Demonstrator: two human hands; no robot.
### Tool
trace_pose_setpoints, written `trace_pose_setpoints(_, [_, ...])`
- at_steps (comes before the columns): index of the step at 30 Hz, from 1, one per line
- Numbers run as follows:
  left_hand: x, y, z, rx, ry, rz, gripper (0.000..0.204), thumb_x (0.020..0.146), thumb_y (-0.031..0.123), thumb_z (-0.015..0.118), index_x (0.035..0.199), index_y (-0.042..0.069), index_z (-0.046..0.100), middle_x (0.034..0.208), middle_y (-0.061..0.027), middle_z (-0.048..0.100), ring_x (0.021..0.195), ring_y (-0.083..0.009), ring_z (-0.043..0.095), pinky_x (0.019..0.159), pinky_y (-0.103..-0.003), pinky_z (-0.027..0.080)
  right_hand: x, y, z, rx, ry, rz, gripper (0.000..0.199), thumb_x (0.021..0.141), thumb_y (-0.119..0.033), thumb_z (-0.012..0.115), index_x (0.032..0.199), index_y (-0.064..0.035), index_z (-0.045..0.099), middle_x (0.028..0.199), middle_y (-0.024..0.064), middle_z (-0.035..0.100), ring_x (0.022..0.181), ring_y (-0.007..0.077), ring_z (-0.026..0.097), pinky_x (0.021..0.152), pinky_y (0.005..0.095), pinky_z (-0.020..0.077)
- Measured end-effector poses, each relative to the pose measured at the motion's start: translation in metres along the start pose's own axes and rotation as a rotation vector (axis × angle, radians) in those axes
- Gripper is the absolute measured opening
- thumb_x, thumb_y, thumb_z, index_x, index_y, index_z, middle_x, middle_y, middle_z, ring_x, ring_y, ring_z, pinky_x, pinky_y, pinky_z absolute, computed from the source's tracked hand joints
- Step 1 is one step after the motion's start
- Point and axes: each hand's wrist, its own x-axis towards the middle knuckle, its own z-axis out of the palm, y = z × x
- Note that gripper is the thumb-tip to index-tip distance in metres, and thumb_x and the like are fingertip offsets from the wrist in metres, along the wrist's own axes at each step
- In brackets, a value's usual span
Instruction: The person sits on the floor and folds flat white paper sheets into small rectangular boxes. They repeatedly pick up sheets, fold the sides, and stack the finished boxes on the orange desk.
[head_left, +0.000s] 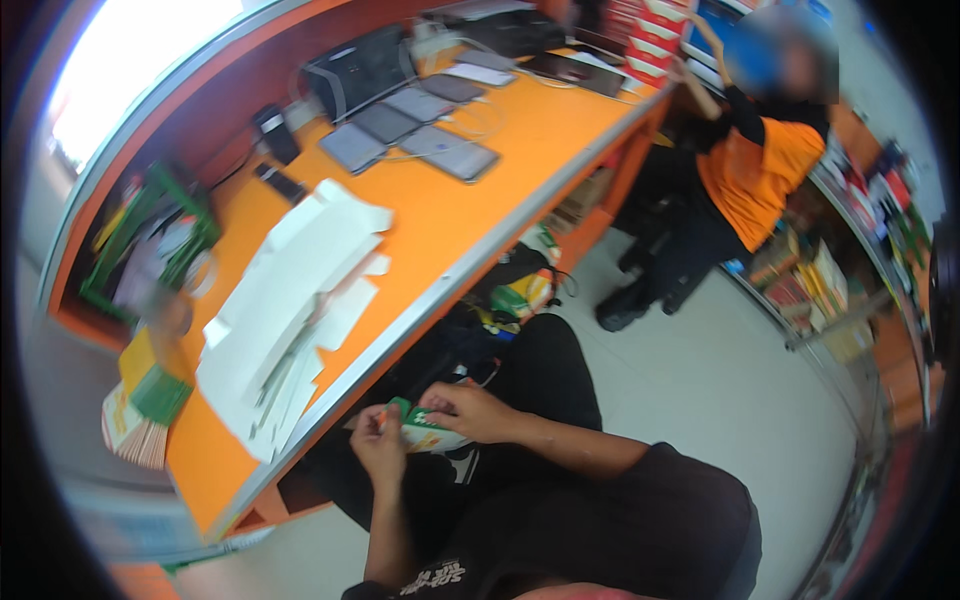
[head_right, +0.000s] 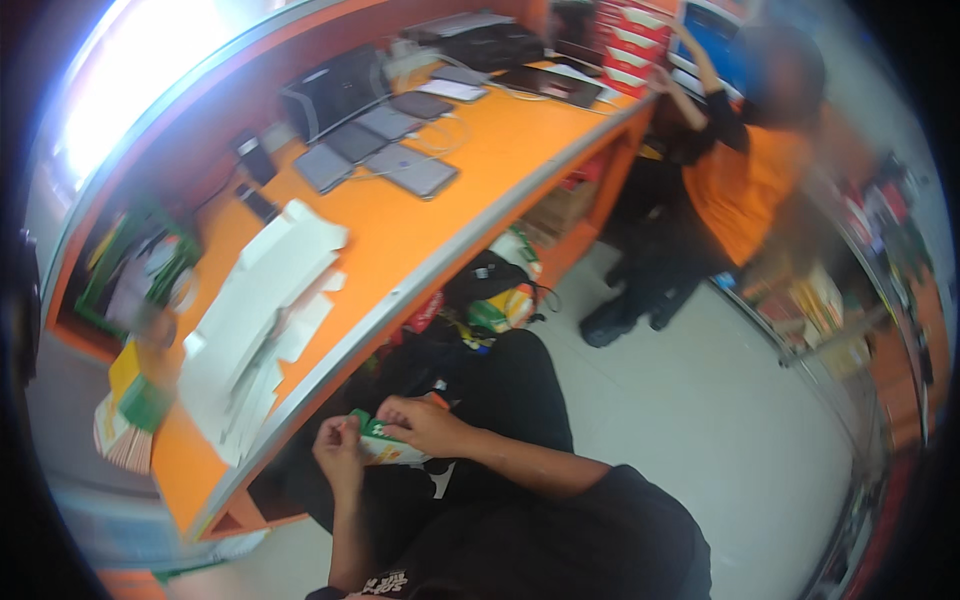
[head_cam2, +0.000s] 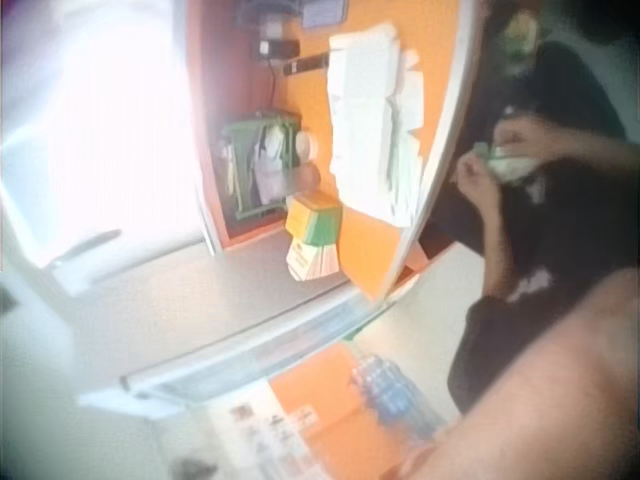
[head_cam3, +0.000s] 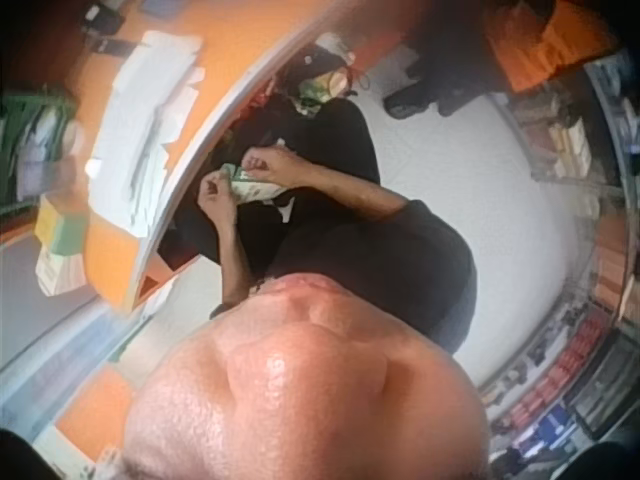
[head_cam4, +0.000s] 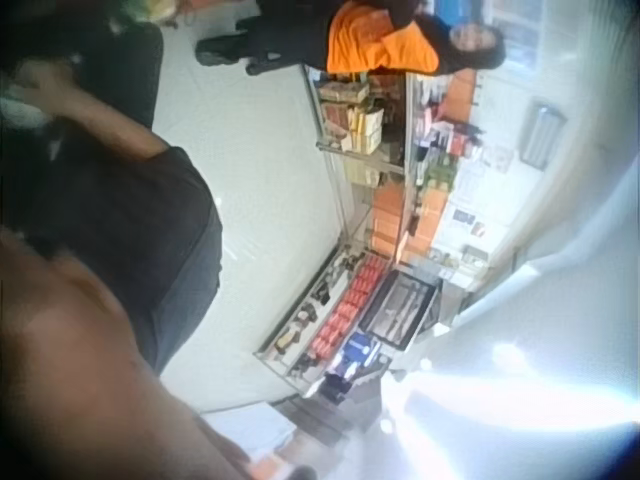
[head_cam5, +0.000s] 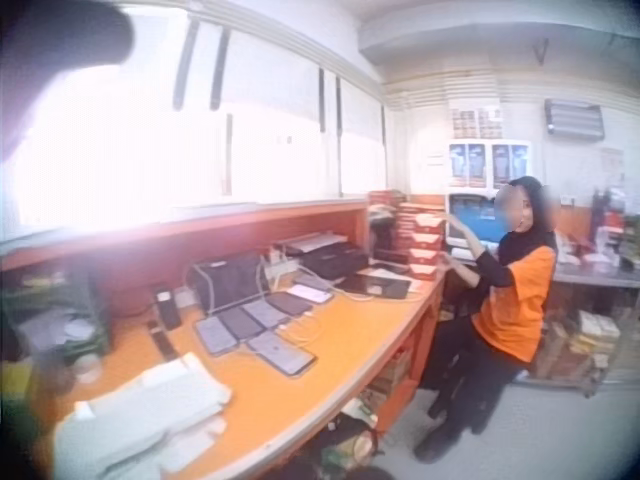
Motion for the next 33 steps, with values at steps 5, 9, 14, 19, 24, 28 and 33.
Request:
trace_pose_setpoints(5, [-0.003,-0.006,-0.003,0.174,-0.136,-0.035,0.017,0.089,0.016,0.072,0.088,0.001,0.065,0.076,-0.0031,0.065,0.072,-0.0065,0.057,0.065,-0.024,0.046,0.000,0.000,0.000,-0.161,0.046,-0.080,0.016,0.088,-0.012,0.066,0.099,-0.0030,0.060,0.094,0.0127,0.067,0.092,0.0284,0.066,0.081,0.0387,0.0523])
trace_pose_setpoints(9, [0.001,0.014,-0.007,0.299,-0.336,-0.112,0.022,0.092,0.022,0.070,0.093,0.001,0.067,0.076,-0.0026,0.066,0.070,-0.0067,0.056,0.063,-0.025,0.046,-0.001,0.000,0.008,-0.248,0.147,-0.176,0.014,0.084,-0.010,0.066,0.094,-0.0032,0.059,0.092,0.0136,0.065,0.089,0.0330,0.064,0.078,0.0410,0.0511])
trace_pose_setpoints(14, [0.009,0.022,-0.013,0.145,-0.391,-0.177,0.030,0.093,0.025,0.069,0.109,0.001,0.070,0.080,-0.0021,0.068,0.072,-0.0071,0.057,0.065,-0.024,0.046,0.003,0.007,0.010,-0.134,0.260,-0.199,0.012,0.084,-0.005,0.070,0.090,-0.0007,0.060,0.090,0.0116,0.067,0.085,0.0263,0.068,0.072,0.0331,0.0526])
trace_pose_setpoints(19, [0.011,0.040,-0.017,0.249,-0.445,-0.220,0.030,0.093,0.022,0.067,0.113,0.000,0.071,0.081,-0.0020,0.069,0.074,-0.0063,0.058,0.068,-0.023,0.048,0.005,-0.001,0.000,-0.179,0.165,-0.247,0.012,0.084,-0.002,0.070,0.086,-0.0001,0.058,0.092,0.0118,0.068,0.087,0.0252,0.067,0.077,0.0343,0.0520])
trace_pose_setpoints(24, [0.012,0.051,-0.016,0.221,-0.521,-0.165,0.029,0.094,0.021,0.066,0.112,-0.002,0.071,0.085,-0.0032,0.070,0.077,-0.0054,0.056,0.069,-0.023,0.048,0.004,-0.003,0.003,-0.194,0.181,-0.242,0.012,0.084,-0.001,0.069,0.085,0.0004,0.057,0.093,0.0128,0.068,0.088,0.0265,0.067,0.078,0.0351,0.0519])
trace_pose_setpoints(28, [0.009,0.053,-0.014,0.225,-0.508,-0.139,0.027,0.095,0.019,0.065,0.113,-0.001,0.071,0.086,-0.0045,0.071,0.078,-0.0069,0.058,0.071,-0.023,0.048,0.003,0.002,0.006,-0.093,0.211,-0.239,0.012,0.085,-0.001,0.069,0.085,0.0012,0.057,0.092,0.0133,0.068,0.087,0.0270,0.068,0.077,0.0348,0.0523])
trace_pose_setpoints(33, [0.012,0.068,-0.016,0.286,-0.557,-0.082,0.026,0.096,0.017,0.063,0.112,-0.001,0.070,0.091,-0.0081,0.071,0.082,-0.0096,0.060,0.074,-0.025,0.048,0.004,-0.004,0.008,-0.143,0.231,-0.294,0.010,0.086,0.000,0.067,0.086,0.0014,0.057,0.092,0.0128,0.068,0.085,0.0251,0.069,0.074,0.0331,0.0534])
